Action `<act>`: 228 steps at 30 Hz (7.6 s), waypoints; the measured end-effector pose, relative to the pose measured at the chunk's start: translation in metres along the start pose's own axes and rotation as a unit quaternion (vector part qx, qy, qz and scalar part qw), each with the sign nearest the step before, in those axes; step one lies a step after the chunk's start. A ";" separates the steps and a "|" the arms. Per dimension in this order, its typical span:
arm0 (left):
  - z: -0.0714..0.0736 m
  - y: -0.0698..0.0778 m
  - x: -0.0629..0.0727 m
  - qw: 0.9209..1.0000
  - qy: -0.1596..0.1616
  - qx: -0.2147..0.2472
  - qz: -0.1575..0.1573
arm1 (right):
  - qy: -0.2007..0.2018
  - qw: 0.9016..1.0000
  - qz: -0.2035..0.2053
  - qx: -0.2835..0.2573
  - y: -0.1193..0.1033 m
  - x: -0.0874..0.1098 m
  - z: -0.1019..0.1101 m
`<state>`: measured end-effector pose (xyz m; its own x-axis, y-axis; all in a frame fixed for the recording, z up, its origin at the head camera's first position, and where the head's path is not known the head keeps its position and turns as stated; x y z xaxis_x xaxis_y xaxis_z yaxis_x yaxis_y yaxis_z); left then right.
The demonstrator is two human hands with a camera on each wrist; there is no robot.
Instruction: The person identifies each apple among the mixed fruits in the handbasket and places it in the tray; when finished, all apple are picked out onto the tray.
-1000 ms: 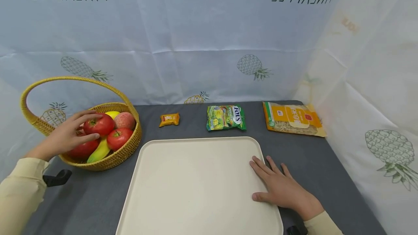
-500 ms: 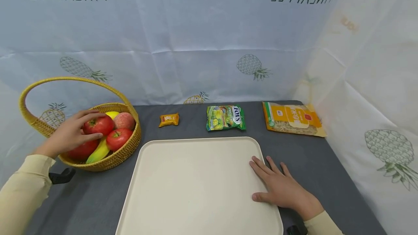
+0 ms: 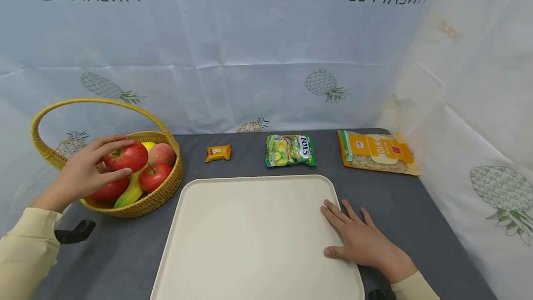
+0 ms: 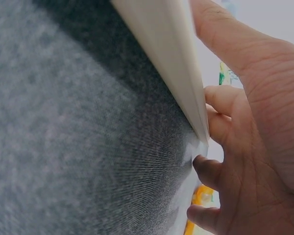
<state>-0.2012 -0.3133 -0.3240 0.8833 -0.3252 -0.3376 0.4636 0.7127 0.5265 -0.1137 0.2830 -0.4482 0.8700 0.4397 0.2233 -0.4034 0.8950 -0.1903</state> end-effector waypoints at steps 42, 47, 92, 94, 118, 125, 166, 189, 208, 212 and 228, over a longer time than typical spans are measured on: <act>-0.124 0.097 0.075 0.971 -0.134 0.166 -0.111 | -0.003 1.000 -0.005 -0.011 -0.001 -0.001 0.001; -0.133 0.093 0.075 0.970 -0.151 0.165 -0.092 | -0.003 1.000 -0.007 -0.014 -0.001 -0.001 0.001; -0.048 0.058 0.058 0.974 -0.117 0.186 -0.053 | 0.003 1.000 -0.001 -0.024 0.002 -0.001 -0.004; -0.035 0.048 0.055 0.975 -0.095 0.193 -0.054 | 0.000 1.000 -0.003 -0.024 0.002 -0.002 -0.004; 0.002 -0.061 0.045 0.963 -0.156 0.133 0.175 | 0.012 0.999 0.008 -0.049 0.002 0.002 -0.002; -0.002 -0.074 0.040 0.977 -0.153 0.099 0.110 | 0.016 0.999 0.007 -0.051 0.003 0.002 -0.002; 0.000 -0.064 0.033 0.989 -0.134 -0.032 -0.050 | 0.024 0.999 0.007 -0.040 0.000 0.003 -0.001; -0.021 0.069 -0.006 0.966 -0.115 0.034 -0.230 | 0.026 0.999 0.014 -0.041 0.001 0.002 -0.002; -0.115 0.145 -0.035 0.918 -0.252 0.139 -0.271 | 0.014 0.999 0.006 -0.038 0.003 0.001 -0.002; -0.132 0.155 -0.038 0.911 -0.282 0.136 -0.269 | 0.017 0.999 0.007 -0.041 0.003 0.001 -0.002; -0.196 0.190 -0.029 0.908 -0.309 0.041 -0.281 | 0.021 0.998 0.012 -0.050 0.002 0.002 -0.001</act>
<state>-0.1521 -0.0472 -0.3670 0.3651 -0.9273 -0.0821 0.8341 0.2867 0.4712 -0.1123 0.2859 -0.4489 0.8729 0.4547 0.1769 -0.3950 0.8715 -0.2908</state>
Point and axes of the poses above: each hand's wrist, its own x-axis away from the middle knuckle, its own z-axis out of the back of the hand, y = z × x, the point moved 4 cm from there along -x, towards the middle knuckle, and after that the axes turned 13 degrees about x, right-handed, at the moved point
